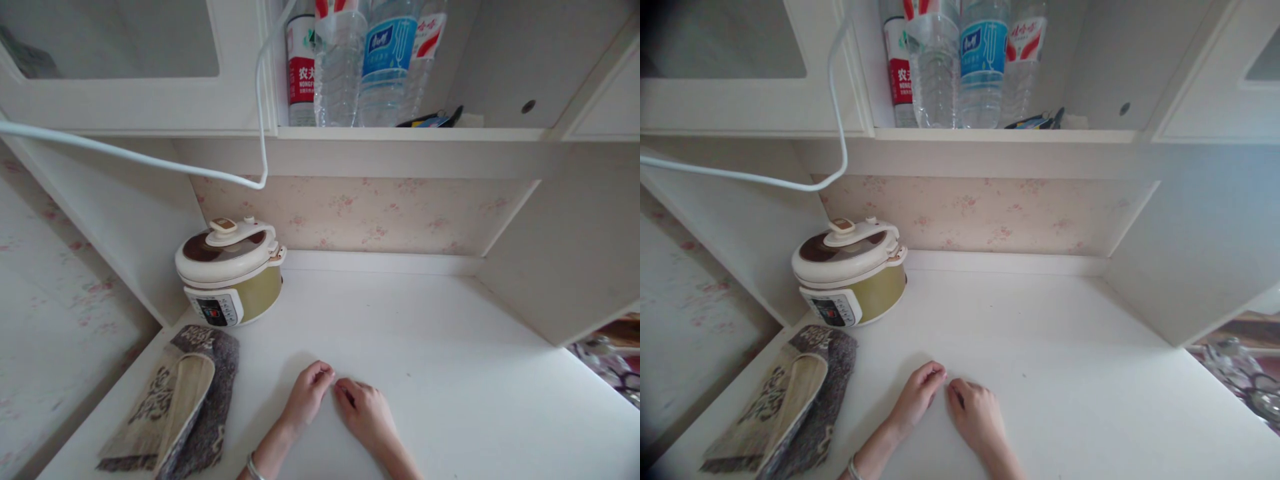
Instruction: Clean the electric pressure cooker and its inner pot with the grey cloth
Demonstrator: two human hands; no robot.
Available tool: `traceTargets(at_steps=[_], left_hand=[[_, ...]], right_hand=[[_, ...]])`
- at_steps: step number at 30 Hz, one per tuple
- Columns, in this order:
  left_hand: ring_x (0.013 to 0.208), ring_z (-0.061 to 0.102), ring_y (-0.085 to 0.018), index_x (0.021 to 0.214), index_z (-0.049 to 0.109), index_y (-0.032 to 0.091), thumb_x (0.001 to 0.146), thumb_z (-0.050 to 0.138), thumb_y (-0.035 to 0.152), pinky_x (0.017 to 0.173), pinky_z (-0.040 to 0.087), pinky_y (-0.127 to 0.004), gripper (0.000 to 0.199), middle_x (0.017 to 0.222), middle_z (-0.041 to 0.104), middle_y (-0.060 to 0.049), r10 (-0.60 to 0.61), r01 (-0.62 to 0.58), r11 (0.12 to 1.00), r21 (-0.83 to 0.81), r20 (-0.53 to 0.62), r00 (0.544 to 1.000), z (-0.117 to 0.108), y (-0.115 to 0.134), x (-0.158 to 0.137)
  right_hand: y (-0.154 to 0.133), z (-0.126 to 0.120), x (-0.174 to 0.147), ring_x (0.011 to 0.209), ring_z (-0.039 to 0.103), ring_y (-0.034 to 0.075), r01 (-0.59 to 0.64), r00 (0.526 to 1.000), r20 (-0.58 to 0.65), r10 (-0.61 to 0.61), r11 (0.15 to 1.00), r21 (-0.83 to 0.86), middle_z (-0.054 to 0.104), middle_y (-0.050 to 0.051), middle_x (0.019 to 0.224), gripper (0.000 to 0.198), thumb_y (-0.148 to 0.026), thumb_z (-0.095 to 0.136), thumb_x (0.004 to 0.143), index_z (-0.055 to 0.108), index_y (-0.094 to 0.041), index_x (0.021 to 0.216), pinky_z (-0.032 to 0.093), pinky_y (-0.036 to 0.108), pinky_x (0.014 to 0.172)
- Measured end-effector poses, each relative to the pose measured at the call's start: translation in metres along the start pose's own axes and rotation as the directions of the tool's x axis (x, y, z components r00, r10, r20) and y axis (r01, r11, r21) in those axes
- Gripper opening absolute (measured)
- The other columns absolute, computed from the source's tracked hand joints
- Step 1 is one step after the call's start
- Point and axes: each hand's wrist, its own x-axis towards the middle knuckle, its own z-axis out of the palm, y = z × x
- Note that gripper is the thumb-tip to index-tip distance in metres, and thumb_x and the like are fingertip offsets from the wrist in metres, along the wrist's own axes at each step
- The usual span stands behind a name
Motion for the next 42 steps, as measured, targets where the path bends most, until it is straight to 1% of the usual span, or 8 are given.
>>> traceTargets(at_steps=[5, 11, 19, 25, 35, 42], left_hand=[[0.053, 0.031, -0.009, 0.080, 0.057, 0.018, 0.086, 0.053, 0.041, 0.054, 0.028, -0.022, 0.024, 0.057, 0.037, 0.007, 0.010, -0.010, 0.999, 0.045, 0.004, 1.000, 0.0017, -0.0010, 0.0004], [0.058, 0.037, -0.011, 0.082, 0.059, 0.017, 0.086, 0.052, 0.043, 0.058, 0.032, -0.023, 0.027, 0.061, 0.043, 0.005, 0.031, -0.031, 0.996, 0.082, 0.004, 1.000, 0.0005, -0.0015, -0.0001], [0.066, 0.043, -0.012, 0.082, 0.060, 0.017, 0.087, 0.052, 0.041, 0.065, 0.036, -0.024, 0.026, 0.070, 0.052, 0.002, 0.061, -0.062, 0.996, 0.063, 0.019, 0.998, 0.0007, -0.0029, -0.0010], [0.071, 0.047, -0.014, 0.082, 0.061, 0.016, 0.087, 0.052, 0.040, 0.068, 0.037, -0.025, 0.026, 0.073, 0.055, 0.001, 0.092, -0.093, 0.993, 0.077, 0.025, 0.995, 0.0010, -0.0021, -0.0016], [0.074, 0.051, -0.016, 0.082, 0.061, 0.017, 0.086, 0.051, 0.044, 0.070, 0.039, -0.025, 0.029, 0.075, 0.058, 0.000, 0.094, -0.096, 0.992, 0.080, 0.030, 0.995, 0.0015, -0.0018, -0.0016], [0.074, 0.051, -0.016, 0.082, 0.061, 0.017, 0.086, 0.052, 0.046, 0.070, 0.040, -0.026, 0.031, 0.075, 0.059, -0.001, 0.073, -0.075, 0.993, 0.096, 0.027, 0.997, 0.0019, 0.0005, -0.0019]], right_hand=[[-0.0009, 0.0005, 0.0000, 0.072, 0.065, 0.014, -0.004, 1.000, -0.009, 0.004, 1.000, 0.006, 0.070, -0.003, 0.079, 0.025, -0.029, 0.041, 0.095, 0.064, -0.027, 0.087, 0.032, 0.023, 0.060], [-0.0027, -0.0002, -0.0012, 0.072, 0.064, 0.014, -0.007, 1.000, -0.008, 0.006, 1.000, -0.010, 0.070, -0.002, 0.080, 0.025, -0.029, 0.041, 0.095, 0.065, -0.026, 0.088, 0.032, 0.023, 0.061], [-0.0042, -0.0001, -0.0030, 0.076, 0.065, 0.014, 0.003, 1.000, -0.015, -0.003, 1.000, 0.010, 0.071, -0.002, 0.085, 0.024, -0.028, 0.041, 0.095, 0.065, -0.027, 0.093, 0.034, 0.023, 0.064], [-0.0055, 0.0000, -0.0031, 0.073, 0.064, 0.014, 0.002, 1.000, -0.021, -0.002, 1.000, -0.002, 0.071, -0.001, 0.084, 0.025, -0.028, 0.040, 0.096, 0.065, -0.025, 0.089, 0.034, 0.023, 0.062], [-0.0047, 0.0007, -0.0028, 0.074, 0.064, 0.014, 0.007, 1.000, -0.026, -0.007, 1.000, 0.008, 0.071, -0.001, 0.084, 0.024, -0.027, 0.040, 0.095, 0.064, -0.025, 0.089, 0.033, 0.023, 0.063], [-0.0035, 0.0026, -0.0020, 0.074, 0.065, 0.014, 0.012, 0.999, -0.031, -0.012, 1.000, 0.013, 0.071, -0.001, 0.084, 0.024, -0.027, 0.041, 0.095, 0.064, -0.027, 0.092, 0.034, 0.023, 0.063]])
